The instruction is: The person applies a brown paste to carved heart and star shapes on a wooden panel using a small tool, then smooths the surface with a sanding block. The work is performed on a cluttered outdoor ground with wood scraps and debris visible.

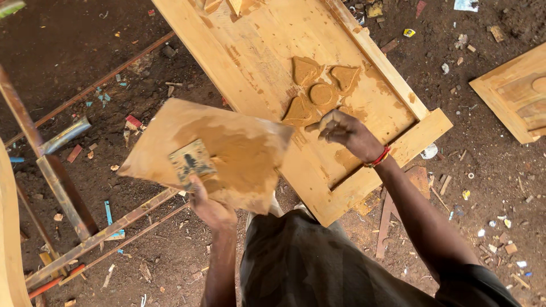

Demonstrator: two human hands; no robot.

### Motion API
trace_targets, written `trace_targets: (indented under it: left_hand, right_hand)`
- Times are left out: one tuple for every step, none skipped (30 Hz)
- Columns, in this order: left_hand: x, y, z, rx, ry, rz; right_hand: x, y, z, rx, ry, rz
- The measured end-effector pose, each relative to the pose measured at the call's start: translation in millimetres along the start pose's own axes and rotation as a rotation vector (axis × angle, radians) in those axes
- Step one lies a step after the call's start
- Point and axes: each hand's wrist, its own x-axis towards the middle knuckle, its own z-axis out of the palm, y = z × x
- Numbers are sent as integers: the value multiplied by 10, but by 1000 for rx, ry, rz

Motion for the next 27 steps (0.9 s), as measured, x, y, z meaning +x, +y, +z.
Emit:
trace_targets:
  left_hand:
    - [164,-27,-67,8,39,-17]
    - [352,-63,-140,15,77,-35]
    - [558,-109,-218,24,116,-53]
    - [768,-148,-313,76,206,-79]
    - [978,-183,-419,130,296,-105]
    - [1176,-232,-523,188,384,-135]
    - [1378,-287,-619,239,411,-147]
    - [1570,-344,-715,292,436,-163]
    - [1755,-402,-801,346,461,-178]
    - [1919,-461,-875,386,455,-176]
    - [2087,-503,-940,426,447,-173]
    - [2241,-555,-977,460,441,-169]
    - [2386,-595,-1009,521,435,-181]
    - [2495,-628,-1050,582,435,-195]
    - [2614,-650,-1078,643,435,-209]
    - [2723,-643,-1101,580,434,-246]
    - [2829,-613,-1121,517,434,-282]
    - [2923,-582,-1134,451,439,-314]
    - [3013,-552,-1133,486,428,-302]
    - [3135,-514,-1114,520,413,-287]
    - [3237,-477,-1088,554,397,-271]
    - [3339,-444,-1055,531,388,-274]
    - [3429,-416,-1020,507,380,-276]
    - [3531,-393,-975,482,369,-276]
    - [3640,-377,-932,454,369,-273]
    - [3732,-367,-900,427,368,-271]
    - [3793,-366,-877,401,368,-269]
  right_hand:
    - [61,22,-40,7,27,3]
    - [128,33,-72,12,56,7]
    - [201,35,-93,-47,82,54]
    - [277,32,-98,-105,109,103]
    - [366,29,-93,-163,135,153]
    - [461,32,-86,-197,139,175]
    - [584,43,-74,-231,143,198]
    - [695,62,-51,-266,147,226]
    - [830,92,-13,-302,160,227]
    - [967,127,37,-341,172,232]
    - [1098,169,107,-379,183,239]
    - [1233,201,165,-430,192,221]
    - [1355,239,243,-481,199,204]
    - [1443,291,334,-534,197,189]
    - [1507,346,446,-607,222,227]
    - [1554,392,566,-679,241,263]
    - [1576,425,674,-751,259,299]
    - [1596,459,774,-798,240,409]
    - [1607,489,881,-845,221,518]
    - [1622,514,983,-888,205,625]
    - [1639,537,1075,-953,232,571]
    - [1670,567,1177,-1018,261,515]
    - [1694,588,1273,-1081,289,458]
    - [1733,604,1372,-1112,305,458]
    - [1782,617,1473,-1144,321,457]
    - [1810,609,1554,-1174,337,458]
    - [1801,570,1609,-1114,327,587]
